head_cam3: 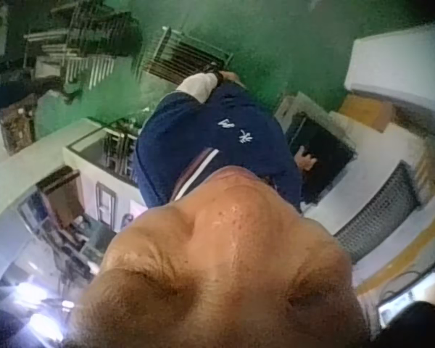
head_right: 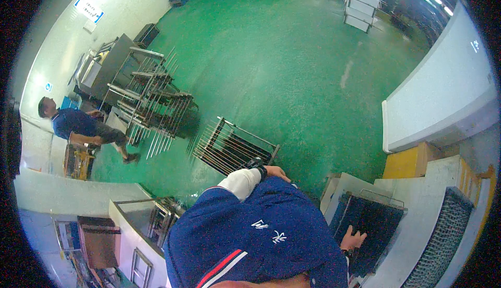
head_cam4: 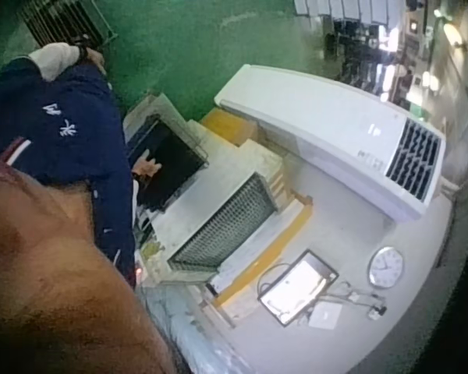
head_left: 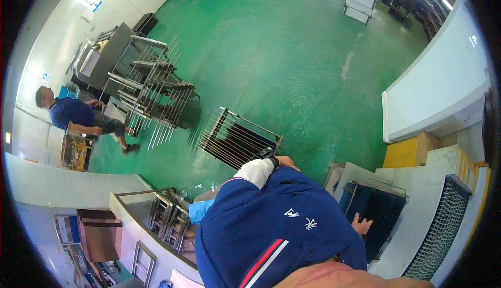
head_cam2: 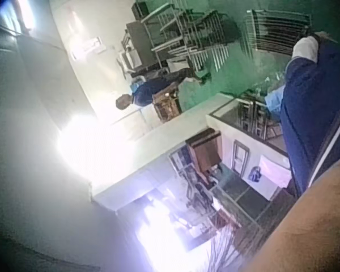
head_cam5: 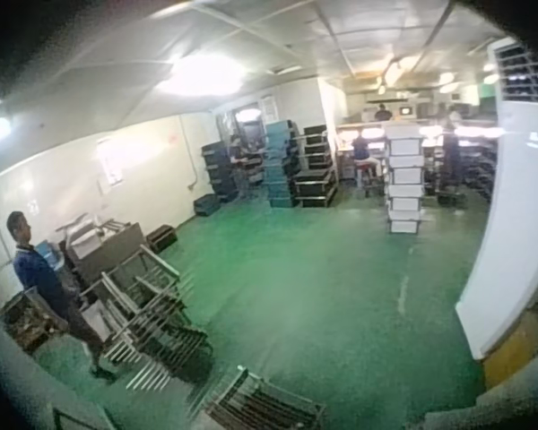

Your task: Moving metal racks and loading metal plates into an industrial processing machine.

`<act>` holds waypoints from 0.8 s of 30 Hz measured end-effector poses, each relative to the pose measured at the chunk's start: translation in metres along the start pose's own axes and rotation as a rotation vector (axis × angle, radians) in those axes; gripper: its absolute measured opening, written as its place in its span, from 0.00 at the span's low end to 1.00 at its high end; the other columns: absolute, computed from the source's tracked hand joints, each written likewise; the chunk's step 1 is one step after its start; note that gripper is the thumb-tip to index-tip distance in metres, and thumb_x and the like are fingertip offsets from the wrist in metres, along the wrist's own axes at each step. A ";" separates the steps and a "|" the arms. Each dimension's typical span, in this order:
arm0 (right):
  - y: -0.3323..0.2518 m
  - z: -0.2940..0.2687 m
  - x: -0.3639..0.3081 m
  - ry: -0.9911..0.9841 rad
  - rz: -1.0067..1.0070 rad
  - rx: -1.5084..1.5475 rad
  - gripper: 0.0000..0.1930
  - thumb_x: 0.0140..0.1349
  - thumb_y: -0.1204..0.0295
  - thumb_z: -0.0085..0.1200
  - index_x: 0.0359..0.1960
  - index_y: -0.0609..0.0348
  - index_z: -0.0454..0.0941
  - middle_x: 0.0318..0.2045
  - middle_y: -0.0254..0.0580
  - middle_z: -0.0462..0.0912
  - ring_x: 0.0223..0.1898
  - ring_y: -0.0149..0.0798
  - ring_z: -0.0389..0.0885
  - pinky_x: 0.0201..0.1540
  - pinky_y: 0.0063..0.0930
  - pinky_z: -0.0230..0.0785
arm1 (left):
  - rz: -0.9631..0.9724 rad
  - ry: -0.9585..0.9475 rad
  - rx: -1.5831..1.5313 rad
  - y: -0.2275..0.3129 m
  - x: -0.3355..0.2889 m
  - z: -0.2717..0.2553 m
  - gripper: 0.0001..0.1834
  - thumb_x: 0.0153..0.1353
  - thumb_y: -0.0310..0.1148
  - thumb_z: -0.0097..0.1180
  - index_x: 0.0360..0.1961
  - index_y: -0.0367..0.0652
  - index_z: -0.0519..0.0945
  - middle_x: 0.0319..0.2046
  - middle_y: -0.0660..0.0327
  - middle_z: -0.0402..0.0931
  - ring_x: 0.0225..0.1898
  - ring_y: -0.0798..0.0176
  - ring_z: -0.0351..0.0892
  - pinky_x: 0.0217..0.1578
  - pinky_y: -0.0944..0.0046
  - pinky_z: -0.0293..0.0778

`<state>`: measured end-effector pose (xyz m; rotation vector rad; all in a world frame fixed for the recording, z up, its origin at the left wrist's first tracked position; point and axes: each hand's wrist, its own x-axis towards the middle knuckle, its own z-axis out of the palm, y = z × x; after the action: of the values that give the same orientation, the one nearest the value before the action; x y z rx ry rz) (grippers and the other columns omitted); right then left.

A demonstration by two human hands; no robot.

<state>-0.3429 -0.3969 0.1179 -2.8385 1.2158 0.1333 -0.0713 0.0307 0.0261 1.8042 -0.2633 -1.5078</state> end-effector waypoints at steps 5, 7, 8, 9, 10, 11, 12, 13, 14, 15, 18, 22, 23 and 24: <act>0.000 0.000 -0.003 0.110 -0.078 0.036 0.31 0.57 0.49 0.55 0.39 0.74 0.79 0.52 0.67 0.69 0.51 0.63 0.71 0.54 0.48 0.64 | 0.077 -0.135 0.171 0.034 0.010 0.002 0.39 0.47 0.65 0.62 0.44 0.37 0.82 0.39 0.57 0.81 0.42 0.61 0.78 0.43 0.61 0.72; -0.003 -0.005 -0.006 0.124 -0.067 0.031 0.29 0.57 0.50 0.56 0.37 0.74 0.79 0.50 0.66 0.70 0.48 0.62 0.72 0.52 0.48 0.65 | 0.063 -0.205 0.214 0.039 0.024 0.005 0.39 0.49 0.65 0.60 0.45 0.37 0.81 0.41 0.56 0.80 0.44 0.60 0.77 0.44 0.61 0.71; -0.005 -0.009 -0.008 0.136 -0.079 0.046 0.28 0.57 0.51 0.56 0.37 0.74 0.79 0.49 0.65 0.70 0.47 0.62 0.73 0.51 0.47 0.66 | 0.031 -0.244 0.293 0.040 0.033 0.007 0.39 0.49 0.64 0.60 0.46 0.38 0.81 0.42 0.57 0.80 0.44 0.60 0.77 0.45 0.61 0.71; -0.008 -0.013 -0.009 0.161 -0.100 0.065 0.28 0.57 0.52 0.56 0.36 0.74 0.79 0.48 0.64 0.70 0.46 0.62 0.73 0.49 0.47 0.67 | 0.000 -0.264 0.379 0.040 0.041 0.009 0.39 0.49 0.64 0.60 0.47 0.38 0.80 0.43 0.57 0.80 0.45 0.61 0.76 0.46 0.61 0.71; -0.010 -0.017 -0.010 0.152 -0.078 0.067 0.28 0.57 0.52 0.56 0.36 0.74 0.79 0.48 0.64 0.70 0.46 0.62 0.73 0.49 0.47 0.67 | 0.000 -0.284 0.386 0.038 0.049 0.011 0.39 0.49 0.64 0.60 0.47 0.38 0.80 0.43 0.57 0.80 0.45 0.61 0.76 0.46 0.61 0.71; -0.012 -0.021 -0.011 0.129 -0.069 0.064 0.27 0.57 0.53 0.57 0.36 0.74 0.79 0.49 0.63 0.70 0.46 0.61 0.73 0.49 0.46 0.68 | 0.112 -0.341 0.417 0.035 0.057 0.015 0.37 0.49 0.64 0.60 0.47 0.40 0.81 0.41 0.58 0.80 0.42 0.60 0.77 0.43 0.60 0.72; -0.015 -0.025 -0.011 0.112 -0.064 0.057 0.27 0.57 0.53 0.57 0.36 0.73 0.79 0.50 0.63 0.70 0.46 0.61 0.73 0.49 0.46 0.68 | 0.220 -0.407 0.464 0.035 0.064 0.017 0.36 0.49 0.63 0.60 0.47 0.42 0.81 0.39 0.59 0.81 0.39 0.60 0.78 0.40 0.59 0.73; -0.018 -0.028 -0.010 0.109 -0.043 0.066 0.27 0.57 0.53 0.57 0.36 0.73 0.79 0.50 0.63 0.70 0.46 0.61 0.73 0.49 0.46 0.68 | 0.223 -0.409 0.461 0.037 0.071 0.020 0.36 0.49 0.63 0.60 0.47 0.42 0.81 0.39 0.59 0.81 0.39 0.60 0.78 0.40 0.59 0.73; -0.019 -0.031 -0.009 0.081 -0.045 0.081 0.27 0.57 0.53 0.57 0.36 0.73 0.79 0.50 0.63 0.70 0.47 0.61 0.73 0.49 0.46 0.68 | 0.171 -0.458 0.543 0.041 0.077 0.026 0.35 0.50 0.62 0.60 0.48 0.42 0.81 0.39 0.59 0.81 0.40 0.60 0.78 0.40 0.58 0.73; -0.019 -0.034 -0.009 0.081 -0.060 0.090 0.27 0.56 0.53 0.57 0.37 0.73 0.79 0.50 0.64 0.70 0.47 0.61 0.73 0.49 0.46 0.68 | 0.102 -0.484 0.642 0.047 0.083 0.032 0.34 0.50 0.60 0.61 0.49 0.43 0.80 0.39 0.59 0.81 0.40 0.59 0.79 0.40 0.58 0.73; -0.020 -0.036 -0.008 0.089 -0.074 0.068 0.26 0.56 0.53 0.58 0.37 0.73 0.79 0.51 0.64 0.69 0.49 0.62 0.72 0.51 0.47 0.67 | 0.330 -0.560 0.753 0.092 0.105 0.071 0.34 0.51 0.56 0.61 0.53 0.43 0.76 0.40 0.57 0.81 0.44 0.56 0.78 0.44 0.55 0.72; -0.021 -0.040 -0.008 0.001 -0.022 0.098 0.28 0.57 0.53 0.56 0.42 0.74 0.78 0.55 0.72 0.66 0.54 0.63 0.70 0.56 0.45 0.65 | 0.746 -0.675 0.788 0.146 0.130 0.147 0.31 0.57 0.51 0.58 0.57 0.43 0.72 0.49 0.52 0.77 0.50 0.54 0.75 0.52 0.53 0.69; -0.021 -0.042 -0.009 -0.009 0.018 0.088 0.28 0.57 0.53 0.56 0.42 0.74 0.78 0.55 0.72 0.66 0.54 0.63 0.70 0.56 0.45 0.65 | 0.849 -0.778 0.779 0.151 0.136 0.169 0.29 0.59 0.49 0.57 0.57 0.44 0.72 0.52 0.51 0.75 0.52 0.54 0.73 0.54 0.53 0.67; -0.022 -0.044 -0.009 -0.014 -0.005 0.097 0.28 0.57 0.54 0.56 0.41 0.74 0.79 0.53 0.71 0.67 0.53 0.63 0.70 0.55 0.45 0.65 | 0.915 -0.938 0.785 0.150 0.140 0.187 0.29 0.59 0.49 0.57 0.57 0.44 0.72 0.52 0.51 0.75 0.52 0.54 0.73 0.54 0.53 0.67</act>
<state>-0.3306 -0.3785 0.1626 -2.7531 1.1783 0.0914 -0.1570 -0.2335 0.0157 0.9695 -2.0355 -1.4707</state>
